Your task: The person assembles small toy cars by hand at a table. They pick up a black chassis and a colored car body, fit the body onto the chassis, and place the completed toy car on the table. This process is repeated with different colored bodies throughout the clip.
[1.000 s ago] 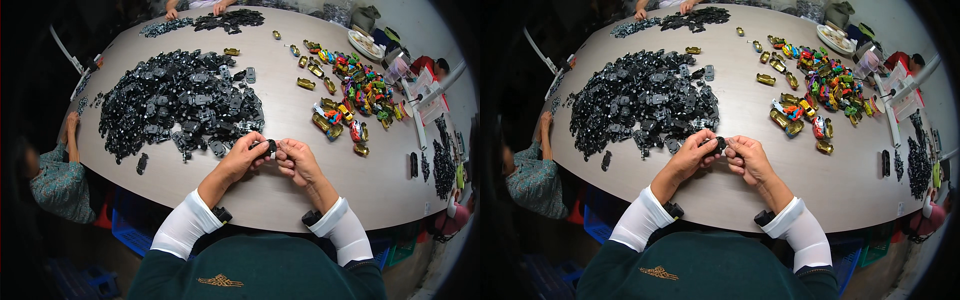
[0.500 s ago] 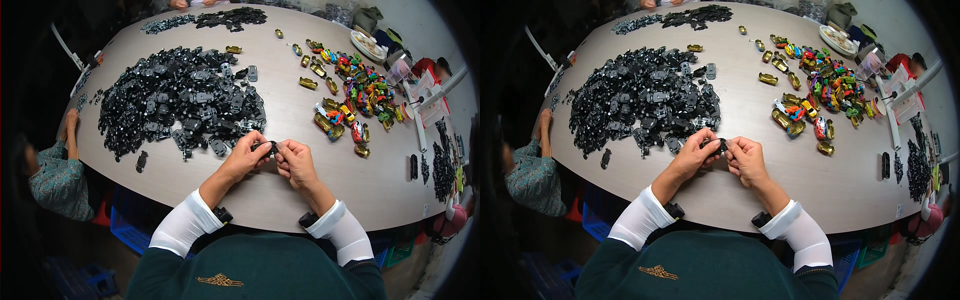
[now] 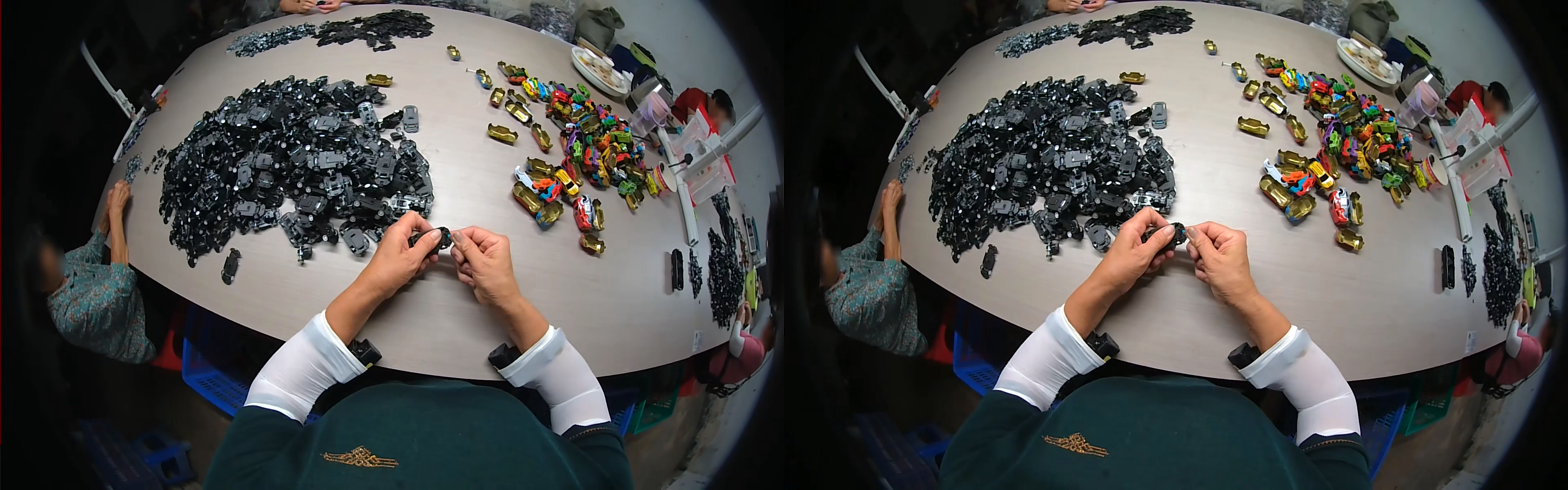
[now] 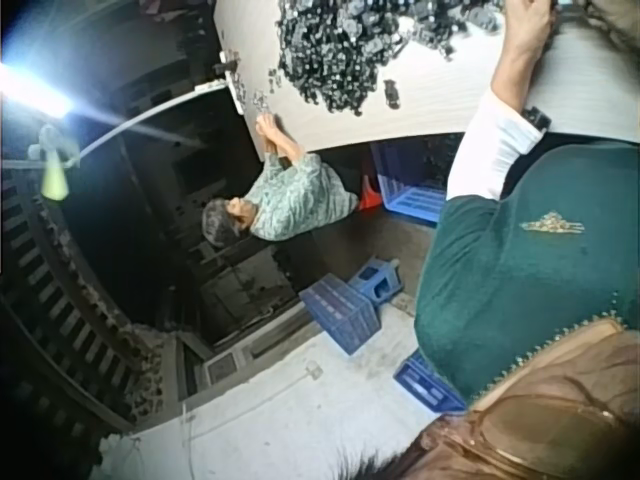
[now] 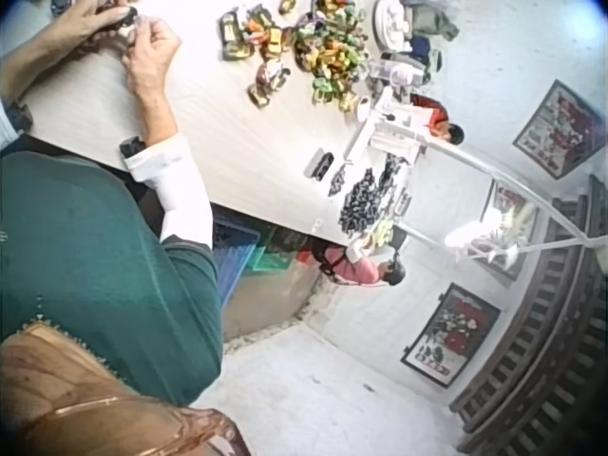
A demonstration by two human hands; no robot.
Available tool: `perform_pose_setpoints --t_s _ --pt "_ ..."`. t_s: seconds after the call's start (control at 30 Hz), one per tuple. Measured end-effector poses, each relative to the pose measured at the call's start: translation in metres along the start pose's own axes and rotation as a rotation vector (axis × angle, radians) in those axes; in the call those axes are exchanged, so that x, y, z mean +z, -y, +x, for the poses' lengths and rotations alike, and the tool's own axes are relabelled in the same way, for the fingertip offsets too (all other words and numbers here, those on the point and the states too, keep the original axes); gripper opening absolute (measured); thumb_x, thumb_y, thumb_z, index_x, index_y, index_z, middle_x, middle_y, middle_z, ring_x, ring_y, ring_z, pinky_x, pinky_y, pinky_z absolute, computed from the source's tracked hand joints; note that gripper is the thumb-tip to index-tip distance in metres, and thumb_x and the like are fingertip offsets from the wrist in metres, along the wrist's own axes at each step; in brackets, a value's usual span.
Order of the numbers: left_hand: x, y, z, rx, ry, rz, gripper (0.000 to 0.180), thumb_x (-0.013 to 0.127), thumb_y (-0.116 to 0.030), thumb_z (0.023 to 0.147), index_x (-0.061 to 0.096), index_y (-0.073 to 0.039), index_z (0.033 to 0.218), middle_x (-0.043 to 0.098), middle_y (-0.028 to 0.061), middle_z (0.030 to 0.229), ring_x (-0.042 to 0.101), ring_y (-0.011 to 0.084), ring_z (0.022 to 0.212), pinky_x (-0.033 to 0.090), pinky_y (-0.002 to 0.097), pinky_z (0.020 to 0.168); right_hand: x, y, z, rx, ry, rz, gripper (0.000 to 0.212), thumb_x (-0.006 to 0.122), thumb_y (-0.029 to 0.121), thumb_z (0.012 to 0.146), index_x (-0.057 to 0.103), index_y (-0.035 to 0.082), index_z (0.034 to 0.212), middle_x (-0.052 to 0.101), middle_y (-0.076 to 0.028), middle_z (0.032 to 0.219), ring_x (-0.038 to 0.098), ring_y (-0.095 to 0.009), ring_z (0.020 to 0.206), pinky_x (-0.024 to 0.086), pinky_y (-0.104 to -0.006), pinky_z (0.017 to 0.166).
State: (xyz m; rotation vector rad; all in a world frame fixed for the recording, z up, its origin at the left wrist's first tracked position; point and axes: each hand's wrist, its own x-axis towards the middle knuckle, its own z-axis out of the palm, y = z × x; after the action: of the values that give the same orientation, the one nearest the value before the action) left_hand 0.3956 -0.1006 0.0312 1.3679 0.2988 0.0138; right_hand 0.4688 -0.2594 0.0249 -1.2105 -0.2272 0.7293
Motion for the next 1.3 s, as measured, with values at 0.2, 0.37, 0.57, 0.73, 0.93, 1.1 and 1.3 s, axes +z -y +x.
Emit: perform_pose_setpoints --t_s 0.2,0.37,0.57,0.73,0.93,1.1,1.3 --pt "0.000 0.003 0.002 0.079 -0.018 0.094 0.017 0.063 -0.016 0.097 0.052 -0.004 0.094 0.061 0.0029 0.079 0.058 0.0054 0.062 0.042 0.0210 0.046 0.001 -0.002 -0.001 -0.015 -0.012 -0.020 0.018 0.058 0.013 0.100 0.065 0.000 0.091 0.051 0.002 0.063 0.035 -0.001 0.043 0.025 -0.0189 0.036" --pt "0.001 0.012 0.003 0.148 -0.056 0.175 0.018 0.063 -0.015 0.096 0.052 -0.002 0.092 0.062 0.0039 0.077 0.060 0.0069 0.062 0.043 0.0226 0.046 0.002 -0.007 -0.001 -0.051 -0.043 -0.172 0.017 0.057 0.014 0.100 0.066 0.000 0.094 0.051 0.002 0.062 0.035 -0.001 0.044 0.026 -0.0185 0.036" --pt "-0.004 0.001 -0.011 0.019 -0.064 0.208 0.016 0.063 -0.015 0.095 0.053 -0.002 0.092 0.061 0.0034 0.072 0.058 0.0060 0.057 0.042 0.0223 0.046 0.004 -0.003 -0.004 0.008 0.006 -0.177 0.018 0.059 0.015 0.099 0.068 0.001 0.091 0.054 0.004 0.062 0.041 -0.003 0.044 0.032 -0.0205 0.039" --pt "-0.066 -0.035 -0.117 0.091 -0.120 0.327 0.015 0.068 -0.016 0.091 0.060 -0.005 0.095 0.058 -0.0016 0.073 0.053 0.0042 0.057 0.041 0.0199 0.049 -0.011 0.007 0.004 -0.205 -0.012 -0.189 0.019 0.072 0.019 0.090 0.063 0.006 0.082 0.057 0.003 0.069 0.051 -0.004 0.058 0.043 -0.0198 0.050" --pt "-0.178 0.015 -0.276 -0.201 -0.641 0.968 0.020 0.072 -0.016 0.080 0.063 -0.001 0.090 0.066 0.0137 0.076 0.064 0.0270 0.067 0.049 0.0366 0.063 -0.038 0.015 0.012 -0.103 -0.111 -0.266 0.019 0.062 0.021 0.097 0.057 0.007 0.084 0.052 0.002 0.064 0.047 -0.007 0.053 0.043 -0.0232 0.049" --pt "-0.188 0.054 -0.304 -0.190 -0.867 1.313 0.023 0.071 -0.016 0.081 0.066 0.002 0.096 0.068 0.0196 0.080 0.066 0.0362 0.072 0.051 0.0424 0.068 -0.038 0.005 0.023 -0.310 -0.118 -0.624 0.018 0.049 0.013 0.100 0.064 0.003 0.103 0.055 0.002 0.066 0.048 -0.005 0.052 0.041 -0.0223 0.046" --pt "-0.115 -0.030 -0.182 0.286 -0.539 1.026 0.010 0.065 -0.005 0.084 0.066 0.004 0.087 0.065 0.0164 0.073 0.063 0.0269 0.061 0.048 0.0338 0.058 -0.073 0.050 0.020 -0.759 -0.605 -1.367 0.014 0.064 0.002 0.080 0.066 0.004 0.094 0.064 -0.015 0.086 0.065 -0.035 0.082 0.052 -0.0458 0.072"
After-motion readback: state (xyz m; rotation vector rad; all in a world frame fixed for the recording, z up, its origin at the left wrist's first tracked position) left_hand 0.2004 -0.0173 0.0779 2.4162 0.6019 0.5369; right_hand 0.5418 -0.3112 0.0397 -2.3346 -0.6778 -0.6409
